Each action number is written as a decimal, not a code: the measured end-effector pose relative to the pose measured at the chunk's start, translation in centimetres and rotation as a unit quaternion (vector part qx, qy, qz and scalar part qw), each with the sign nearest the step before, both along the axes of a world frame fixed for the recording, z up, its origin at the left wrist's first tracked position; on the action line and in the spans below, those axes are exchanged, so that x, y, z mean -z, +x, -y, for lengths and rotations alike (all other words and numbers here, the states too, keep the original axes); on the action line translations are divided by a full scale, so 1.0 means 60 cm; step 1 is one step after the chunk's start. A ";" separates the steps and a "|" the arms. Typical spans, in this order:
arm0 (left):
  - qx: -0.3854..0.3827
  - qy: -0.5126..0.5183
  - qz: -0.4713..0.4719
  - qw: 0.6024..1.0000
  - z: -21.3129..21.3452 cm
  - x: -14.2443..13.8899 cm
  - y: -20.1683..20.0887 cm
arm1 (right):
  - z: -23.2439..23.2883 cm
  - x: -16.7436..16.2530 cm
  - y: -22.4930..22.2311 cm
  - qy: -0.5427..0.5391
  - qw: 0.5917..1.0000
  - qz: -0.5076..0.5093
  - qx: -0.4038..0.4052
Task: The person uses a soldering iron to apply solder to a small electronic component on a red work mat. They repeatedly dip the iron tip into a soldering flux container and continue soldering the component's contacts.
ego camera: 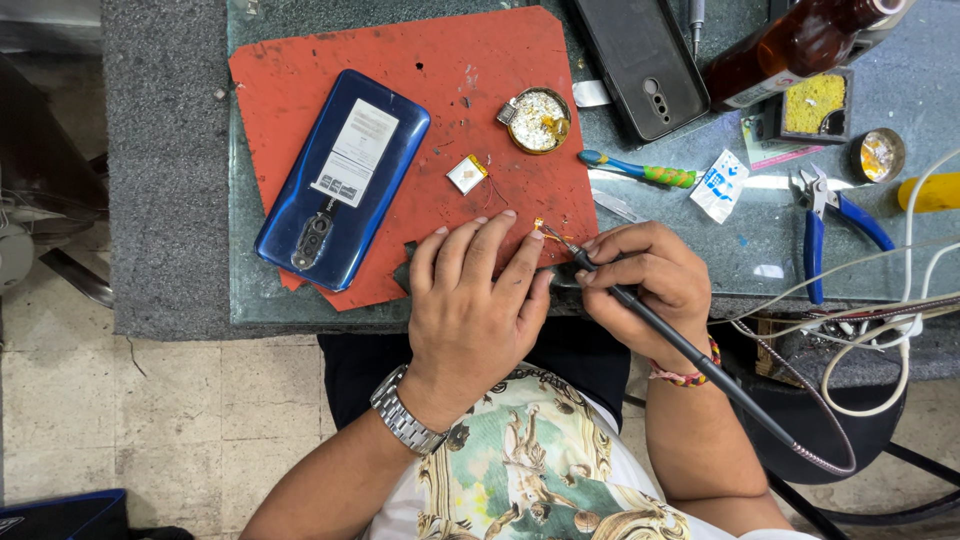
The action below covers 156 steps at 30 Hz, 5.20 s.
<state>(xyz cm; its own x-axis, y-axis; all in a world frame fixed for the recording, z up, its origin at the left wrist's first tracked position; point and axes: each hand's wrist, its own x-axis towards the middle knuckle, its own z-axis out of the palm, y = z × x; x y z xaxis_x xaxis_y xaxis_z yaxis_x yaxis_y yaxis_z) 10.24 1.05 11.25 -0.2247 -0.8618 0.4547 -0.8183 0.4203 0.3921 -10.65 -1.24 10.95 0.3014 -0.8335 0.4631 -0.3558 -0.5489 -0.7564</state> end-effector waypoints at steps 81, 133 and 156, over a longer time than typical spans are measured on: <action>0.128 0.031 0.034 0.991 -0.007 -0.050 0.019 | 0.099 -0.061 0.058 -0.030 0.991 -0.046 0.118; 0.061 0.046 0.026 0.997 0.032 -0.023 0.002 | 0.043 -0.023 -0.040 0.009 1.000 -0.012 -0.019; 0.059 0.051 0.036 0.996 0.049 -0.013 -0.002 | 0.063 -0.019 -0.039 0.025 0.999 -0.018 -0.045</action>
